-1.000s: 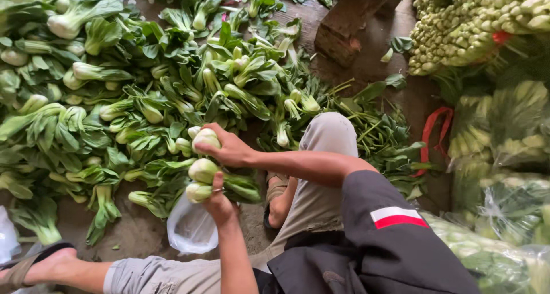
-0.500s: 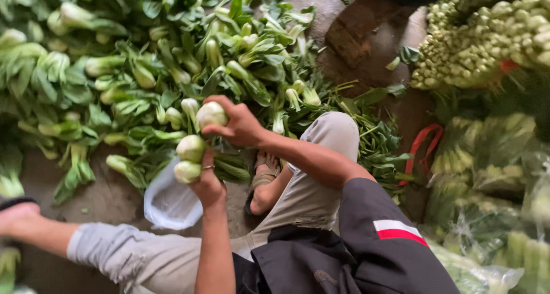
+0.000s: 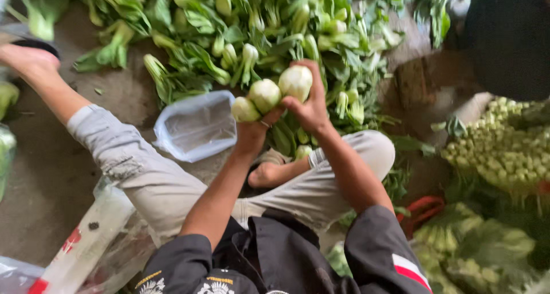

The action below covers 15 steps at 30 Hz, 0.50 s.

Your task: The person sits on the floor of a produce market surrounded by piles of leafy green vegetables. They pick up individual bok choy heads, gather a few in one hand, and place them into a clear plastic bag on the floor, repeating the process to fill the bag.

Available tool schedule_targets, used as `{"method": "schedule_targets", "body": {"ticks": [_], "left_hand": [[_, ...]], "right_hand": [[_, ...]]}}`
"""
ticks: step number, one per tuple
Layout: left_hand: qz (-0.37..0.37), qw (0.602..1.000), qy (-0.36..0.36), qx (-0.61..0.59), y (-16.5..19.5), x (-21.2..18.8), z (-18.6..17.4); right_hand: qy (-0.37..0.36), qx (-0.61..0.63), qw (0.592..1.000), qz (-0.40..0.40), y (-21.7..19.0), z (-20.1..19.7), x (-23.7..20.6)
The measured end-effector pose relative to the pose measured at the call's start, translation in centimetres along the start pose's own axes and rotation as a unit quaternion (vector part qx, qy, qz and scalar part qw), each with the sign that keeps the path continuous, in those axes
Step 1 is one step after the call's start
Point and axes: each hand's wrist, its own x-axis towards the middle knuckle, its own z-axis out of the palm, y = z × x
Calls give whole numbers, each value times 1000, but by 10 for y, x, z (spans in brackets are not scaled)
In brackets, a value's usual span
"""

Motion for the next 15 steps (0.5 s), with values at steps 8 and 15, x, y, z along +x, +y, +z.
{"method": "schedule_targets", "body": {"ticks": [8,15], "left_hand": [[-18,998,-33,-47,-9,-1,-5],[126,991,17,30,-14,-16,18]], "right_hand": [[20,109,990,87,19,17,-10],[86,13,993,79,23,25,-21]]}}
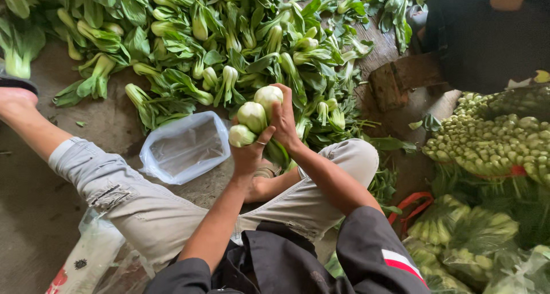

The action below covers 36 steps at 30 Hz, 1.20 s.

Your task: The person sits on the floor of a produce market surrounded by piles of leafy green vegetables. They pick up individual bok choy heads, gather a few in one hand, and place them into a clear plastic bag on the floor, repeating the process to fill the bag.

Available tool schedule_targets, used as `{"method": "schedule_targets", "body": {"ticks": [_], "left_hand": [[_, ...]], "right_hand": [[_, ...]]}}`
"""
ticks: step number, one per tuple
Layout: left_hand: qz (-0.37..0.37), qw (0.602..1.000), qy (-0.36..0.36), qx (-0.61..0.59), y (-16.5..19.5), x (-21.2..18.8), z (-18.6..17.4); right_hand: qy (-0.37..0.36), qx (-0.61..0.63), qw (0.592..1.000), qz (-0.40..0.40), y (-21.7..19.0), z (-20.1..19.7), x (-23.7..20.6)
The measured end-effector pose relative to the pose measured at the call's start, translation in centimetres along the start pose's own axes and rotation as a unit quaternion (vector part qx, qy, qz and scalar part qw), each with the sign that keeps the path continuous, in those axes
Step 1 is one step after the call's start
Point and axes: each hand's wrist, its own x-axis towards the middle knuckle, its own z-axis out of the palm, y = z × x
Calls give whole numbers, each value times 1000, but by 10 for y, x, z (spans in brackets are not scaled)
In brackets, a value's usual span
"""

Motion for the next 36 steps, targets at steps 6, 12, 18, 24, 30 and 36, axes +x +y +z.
{"method": "schedule_targets", "body": {"ticks": [6,12,18,24,30,36], "left_hand": [[-8,998,45,51,-4,4,-4],[43,999,-1,-21,3,8,-6],[14,995,-75,-64,-2,7,-10],[-126,991,-34,-34,-46,-8,-33],[-215,953,87,-193,-79,-22,-78],[-240,937,157,-200,-89,-28,-122]], "right_hand": [[-34,-10,999,30,-8,9,-3],[-131,198,971,25,-8,16,1],[-151,129,980,-22,-12,8,2],[-159,229,958,65,-6,16,-14],[-190,183,931,251,47,53,-17],[-277,44,922,267,105,87,-32]]}}
